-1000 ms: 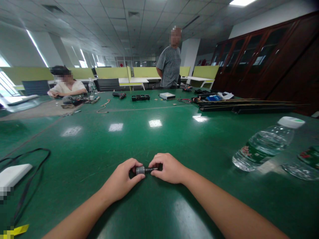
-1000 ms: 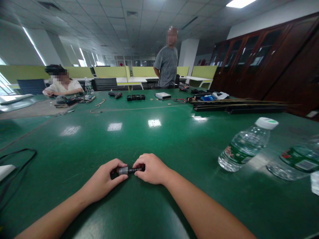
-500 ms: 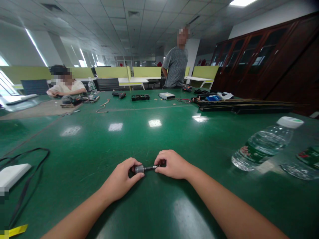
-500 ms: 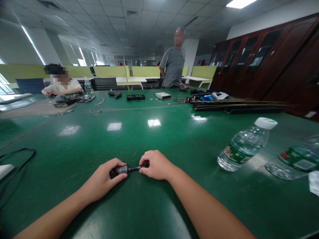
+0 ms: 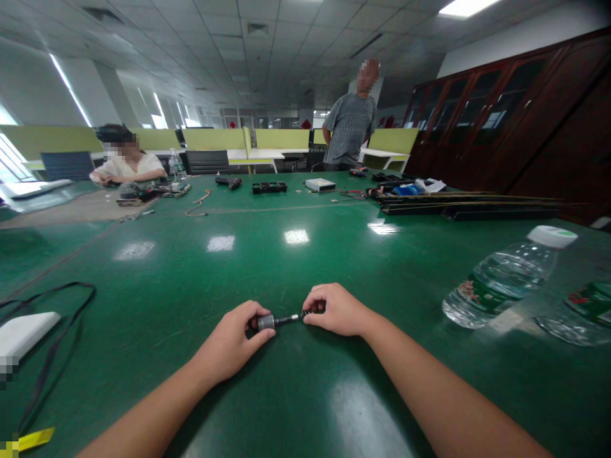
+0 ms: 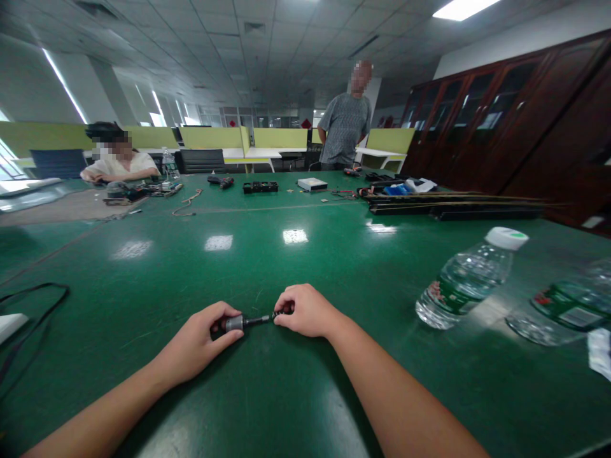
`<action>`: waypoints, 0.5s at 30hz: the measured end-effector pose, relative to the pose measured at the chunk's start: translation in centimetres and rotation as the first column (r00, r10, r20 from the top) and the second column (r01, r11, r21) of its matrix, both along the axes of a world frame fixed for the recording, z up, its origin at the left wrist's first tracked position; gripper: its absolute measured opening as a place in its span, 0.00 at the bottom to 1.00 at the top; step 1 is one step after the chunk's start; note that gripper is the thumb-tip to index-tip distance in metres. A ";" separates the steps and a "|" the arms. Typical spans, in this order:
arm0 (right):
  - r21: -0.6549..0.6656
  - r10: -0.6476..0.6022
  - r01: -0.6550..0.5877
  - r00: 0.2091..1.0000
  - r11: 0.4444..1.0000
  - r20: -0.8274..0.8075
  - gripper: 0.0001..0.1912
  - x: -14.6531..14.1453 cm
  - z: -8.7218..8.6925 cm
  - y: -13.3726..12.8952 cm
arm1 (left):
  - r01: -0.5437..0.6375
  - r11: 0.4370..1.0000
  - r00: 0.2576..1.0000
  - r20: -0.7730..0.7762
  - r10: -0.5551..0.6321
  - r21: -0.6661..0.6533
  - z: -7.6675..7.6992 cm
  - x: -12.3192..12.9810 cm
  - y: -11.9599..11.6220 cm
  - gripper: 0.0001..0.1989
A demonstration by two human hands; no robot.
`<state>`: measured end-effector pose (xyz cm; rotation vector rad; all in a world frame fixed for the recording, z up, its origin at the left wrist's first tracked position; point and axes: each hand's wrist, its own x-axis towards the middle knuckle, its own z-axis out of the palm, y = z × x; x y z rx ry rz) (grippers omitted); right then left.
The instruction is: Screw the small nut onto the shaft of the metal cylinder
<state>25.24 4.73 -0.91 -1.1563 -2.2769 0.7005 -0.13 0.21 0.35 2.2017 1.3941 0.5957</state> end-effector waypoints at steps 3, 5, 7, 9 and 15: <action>0.004 0.006 -0.006 1.000 1.000 0.008 0.04 -0.4 0.0 -0.2 | 0.003 1.000 1.000 0.006 -0.003 0.005 0.0 0.0 0.0 0.09; 0.006 0.015 -0.015 1.000 1.000 -0.009 0.05 -1.1 -0.2 -0.4 | -0.001 1.000 1.000 0.008 0.001 0.006 -0.1 0.1 0.1 0.09; 0.020 0.038 -0.037 0.998 0.999 -0.052 0.07 -2.1 -0.6 -0.8 | 0.004 1.000 1.000 0.012 -0.004 0.012 -0.3 0.0 0.1 0.08; 0.045 0.069 -0.066 0.995 0.997 -0.074 0.13 -2.9 -1.0 -1.1 | 0.017 1.000 1.000 0.016 -0.017 0.022 -0.4 0.0 0.2 0.08; 0.058 0.088 -0.085 0.994 0.995 -0.063 0.09 -3.6 -1.0 -1.6 | 0.059 0.998 0.998 0.012 -0.060 0.026 -0.3 -0.2 0.2 0.10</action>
